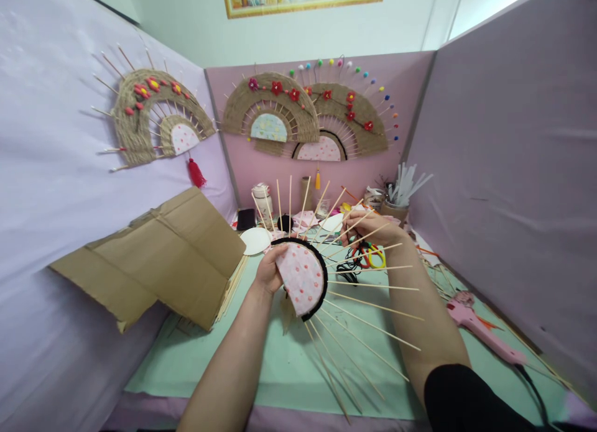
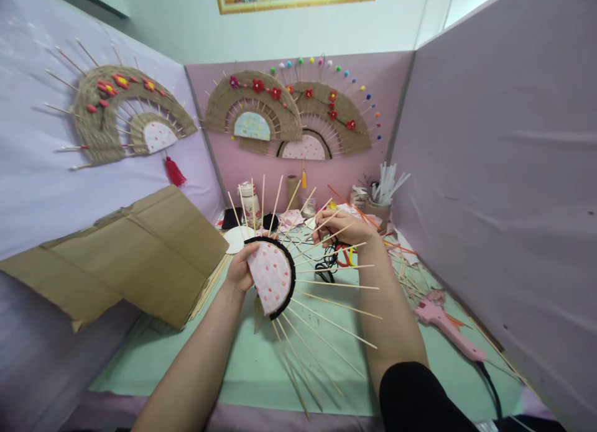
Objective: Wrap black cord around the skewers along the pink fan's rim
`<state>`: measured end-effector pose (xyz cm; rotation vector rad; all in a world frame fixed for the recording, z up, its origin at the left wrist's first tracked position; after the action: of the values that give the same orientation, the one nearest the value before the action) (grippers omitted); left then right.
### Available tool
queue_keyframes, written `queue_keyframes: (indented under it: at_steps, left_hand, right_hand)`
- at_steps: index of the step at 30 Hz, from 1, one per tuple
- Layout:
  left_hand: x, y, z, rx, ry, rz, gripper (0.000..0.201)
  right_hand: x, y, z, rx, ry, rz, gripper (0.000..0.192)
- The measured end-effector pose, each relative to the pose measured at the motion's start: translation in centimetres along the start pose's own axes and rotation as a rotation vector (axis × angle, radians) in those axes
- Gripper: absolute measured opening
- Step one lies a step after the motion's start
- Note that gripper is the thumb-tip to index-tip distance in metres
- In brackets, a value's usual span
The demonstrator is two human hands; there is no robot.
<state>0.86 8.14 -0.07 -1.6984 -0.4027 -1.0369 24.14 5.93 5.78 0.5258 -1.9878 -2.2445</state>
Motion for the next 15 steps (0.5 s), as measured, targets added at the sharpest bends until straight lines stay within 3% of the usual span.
queue_keyframes:
  at_steps: [4,10,15]
  left_hand:
    - [0.0,0.0,0.0,0.004,0.002,0.005,0.011]
    - [0.1,0.1,0.1,-0.016,0.018,-0.018,0.013]
    - [0.0,0.3,0.3,-0.036,0.001,-0.022,0.012]
  right_hand:
    - [-0.7,0.4,0.0,-0.053,-0.04,0.048,0.013]
    - [-2.3,0.1,1.4,-0.128,-0.237,0.246,0.01]
    - [-2.7,0.6,1.9,-0.163,-0.287,0.338,0.017]
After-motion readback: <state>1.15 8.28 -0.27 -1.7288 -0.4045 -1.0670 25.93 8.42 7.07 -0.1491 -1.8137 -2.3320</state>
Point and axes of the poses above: each hand's wrist, its own z-axis towards the middle knuckle, its own x-axis out of the palm, y = z × x, the point moved 4 cm from there along z, towards the middle knuckle, and after that the axes turned 12 degrees about -z, right-handed, at the moved point
